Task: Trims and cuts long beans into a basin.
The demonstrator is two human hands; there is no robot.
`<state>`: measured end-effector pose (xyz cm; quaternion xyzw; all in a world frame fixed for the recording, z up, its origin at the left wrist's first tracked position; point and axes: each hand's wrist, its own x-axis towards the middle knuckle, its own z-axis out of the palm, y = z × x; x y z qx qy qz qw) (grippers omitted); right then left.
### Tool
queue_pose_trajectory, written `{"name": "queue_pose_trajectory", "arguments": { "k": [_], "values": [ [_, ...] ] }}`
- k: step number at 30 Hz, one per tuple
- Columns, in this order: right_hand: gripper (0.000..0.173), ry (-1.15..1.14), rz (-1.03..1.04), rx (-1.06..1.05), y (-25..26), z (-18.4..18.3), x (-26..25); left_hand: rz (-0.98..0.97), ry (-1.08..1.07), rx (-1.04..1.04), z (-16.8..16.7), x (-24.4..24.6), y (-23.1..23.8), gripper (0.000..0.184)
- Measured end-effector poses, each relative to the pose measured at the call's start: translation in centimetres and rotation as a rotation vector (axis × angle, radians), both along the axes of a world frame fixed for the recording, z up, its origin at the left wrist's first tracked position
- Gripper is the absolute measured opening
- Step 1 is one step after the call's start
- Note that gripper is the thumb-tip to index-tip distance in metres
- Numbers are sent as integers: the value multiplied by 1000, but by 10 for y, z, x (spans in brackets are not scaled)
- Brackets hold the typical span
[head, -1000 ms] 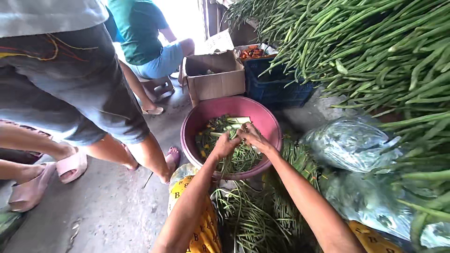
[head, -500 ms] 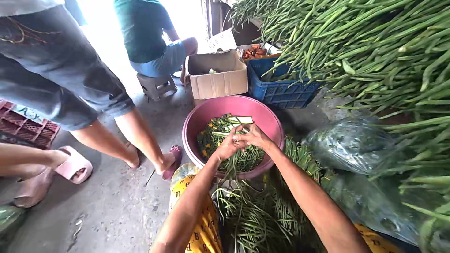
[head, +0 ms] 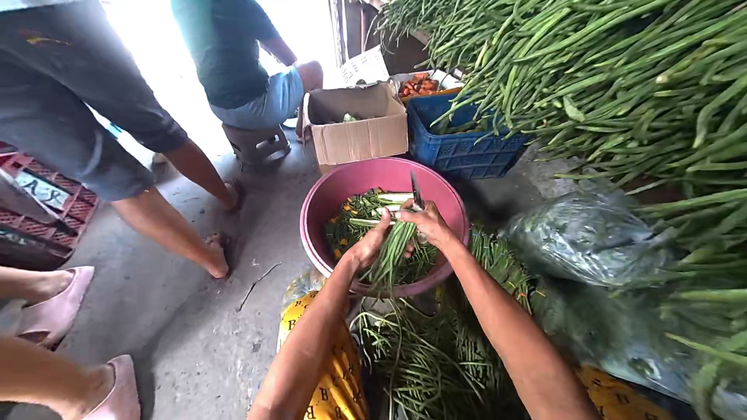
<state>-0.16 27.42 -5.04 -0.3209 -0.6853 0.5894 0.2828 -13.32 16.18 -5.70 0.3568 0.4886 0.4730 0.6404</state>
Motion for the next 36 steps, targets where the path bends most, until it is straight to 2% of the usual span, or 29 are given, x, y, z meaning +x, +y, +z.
{"name": "queue_pose_trajectory", "arguments": {
  "k": [1, 4, 7, 11, 14, 17, 21, 25, 30, 36],
  "values": [
    [5, 20, -20, 0, 2, 0, 1, -28, 47, -5, 0, -2, -2, 71],
    [7, 25, -74, -23, 9, -2, 5, -87, 159, 80, -3, -2, -4, 35],
    [14, -45, -78, -39, 15, -7, 6, -76, 269, 90, -5, 2, -2, 29],
    [48, -183, -73, -121, 19, -15, 14, 21, 380, 41, -5, -1, 0, 34],
    [69, -460, -75, -101, 12, -21, 21, 98, 413, 38, -3, -5, 1, 34],
    [67, -620, 45, 3, -6, -19, 21, 95, 446, 40, -6, -6, 4, 34],
    [66, -657, 106, 74, -17, -12, 15, 92, 458, 32, -8, -3, 6, 34],
    [69, -730, 97, 143, -22, -2, 11, 99, 495, 41, -11, -3, 8, 35],
    [83, -891, 48, 220, -33, 13, 0, 113, 611, 77, -13, -2, 7, 40],
    [89, -918, -13, 234, -39, 10, -10, 55, 933, 40, -16, -4, 11, 40]
  ]
}}
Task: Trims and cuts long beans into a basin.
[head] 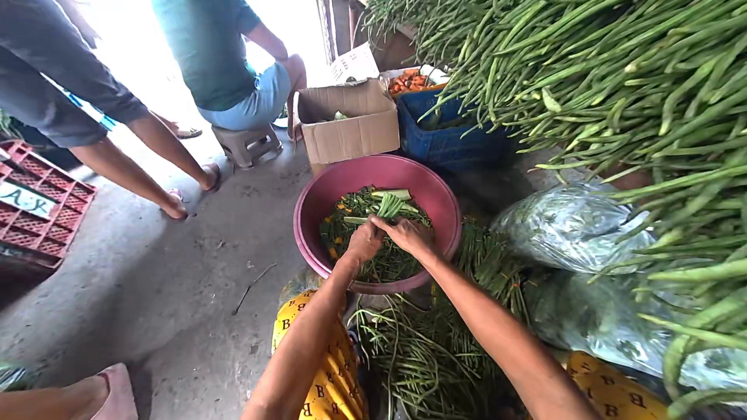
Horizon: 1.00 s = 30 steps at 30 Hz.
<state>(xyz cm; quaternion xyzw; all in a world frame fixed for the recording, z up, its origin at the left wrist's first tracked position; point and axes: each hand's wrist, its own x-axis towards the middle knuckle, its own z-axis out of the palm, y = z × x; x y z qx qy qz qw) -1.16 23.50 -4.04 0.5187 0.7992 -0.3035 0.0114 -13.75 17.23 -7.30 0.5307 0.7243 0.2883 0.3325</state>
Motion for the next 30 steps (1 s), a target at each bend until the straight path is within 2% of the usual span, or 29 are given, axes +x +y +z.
{"name": "queue_pose_trajectory", "arguments": {
  "k": [5, 19, 26, 30],
  "values": [
    [79, 116, -13, -55, 1, -17, -4, 13, 128, -102, 6, 2, -1, 44],
    [79, 247, -118, -166, 0, -41, -7, 41, 343, -270, 17, 15, -4, 42],
    [75, 381, -154, -310, -4, -48, -7, 14, 461, -258, 13, 15, -6, 41],
    [61, 432, -250, -473, -1, -45, -5, -22, 499, -232, 6, 13, -6, 40]
  ]
}}
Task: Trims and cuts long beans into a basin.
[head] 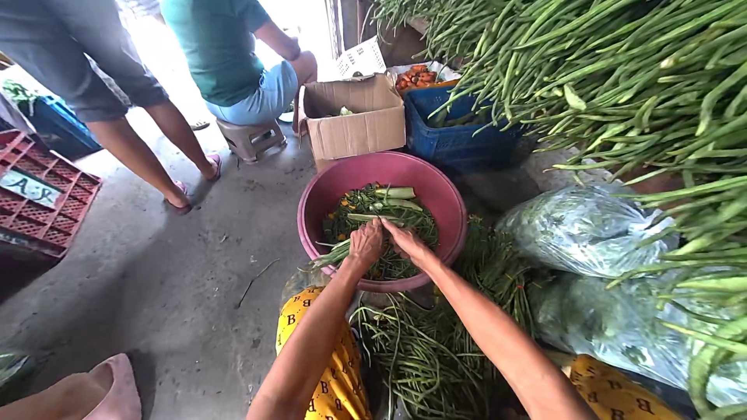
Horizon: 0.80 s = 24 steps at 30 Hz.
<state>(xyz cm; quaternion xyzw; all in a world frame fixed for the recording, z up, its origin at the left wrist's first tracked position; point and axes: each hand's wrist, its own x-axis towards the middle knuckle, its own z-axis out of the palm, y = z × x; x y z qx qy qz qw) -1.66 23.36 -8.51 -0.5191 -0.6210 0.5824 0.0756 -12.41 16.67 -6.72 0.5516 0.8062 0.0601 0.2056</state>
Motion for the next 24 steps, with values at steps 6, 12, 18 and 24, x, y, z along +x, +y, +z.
{"name": "queue_pose_trajectory", "arguments": {
  "k": [6, 12, 18, 24],
  "values": [
    [75, 309, -182, -307, 28, 3, 8, 70, -468, 150, 2, -11, 7, 50],
    [53, 188, 219, 292, 31, 25, 18, -55, -911, 373, -1, -5, 3, 64],
    [28, 338, 324, 277, 37, 31, 20, -192, -980, 407, -4, -6, 3, 76],
    [16, 416, 235, 256, 32, 28, 18, -66, -1175, 383, 4, -6, -1, 90]
  ]
}}
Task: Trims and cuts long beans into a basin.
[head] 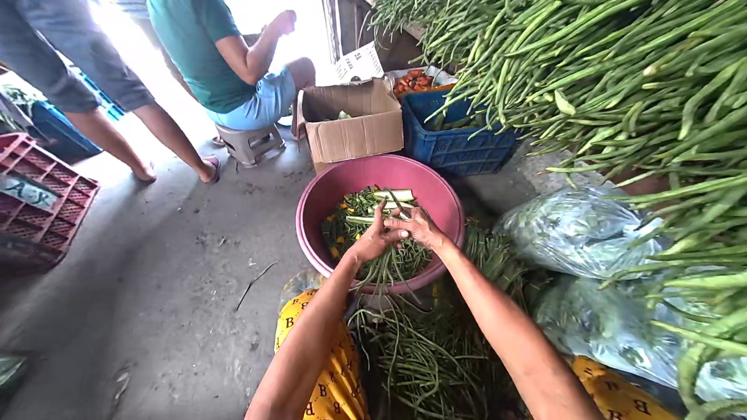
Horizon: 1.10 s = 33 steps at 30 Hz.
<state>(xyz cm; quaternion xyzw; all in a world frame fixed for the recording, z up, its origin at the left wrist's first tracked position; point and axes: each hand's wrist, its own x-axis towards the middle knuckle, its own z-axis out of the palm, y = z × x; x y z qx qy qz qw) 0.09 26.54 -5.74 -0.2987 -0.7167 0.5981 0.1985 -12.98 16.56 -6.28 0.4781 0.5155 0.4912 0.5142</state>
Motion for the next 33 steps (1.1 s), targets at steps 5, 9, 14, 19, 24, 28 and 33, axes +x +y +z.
{"name": "queue_pose_trajectory", "arguments": {
  "k": [5, 9, 14, 19, 24, 28, 33],
  "values": [
    [15, 9, -69, 27, 5, 0, 0, 30, -184, -165, 3, -6, -3, 60],
    [20, -22, -138, 90, 16, 8, 6, -127, -29, -190, -2, -8, -3, 32],
    [22, -80, -189, 143, 22, 10, 8, -76, -93, -185, -1, -3, -1, 25],
    [33, -73, -219, 74, 32, -14, 7, -58, 161, -226, -5, -5, 1, 32],
    [54, -165, -307, -69, 17, -23, 18, 110, 129, -240, 0, -10, -2, 30],
    [71, -444, -128, 51, -4, -23, 18, 157, 133, -213, -2, -10, 1, 30],
    [74, -523, -64, 152, -19, -10, 3, 104, 480, -206, -7, -6, 7, 38]
  ]
}}
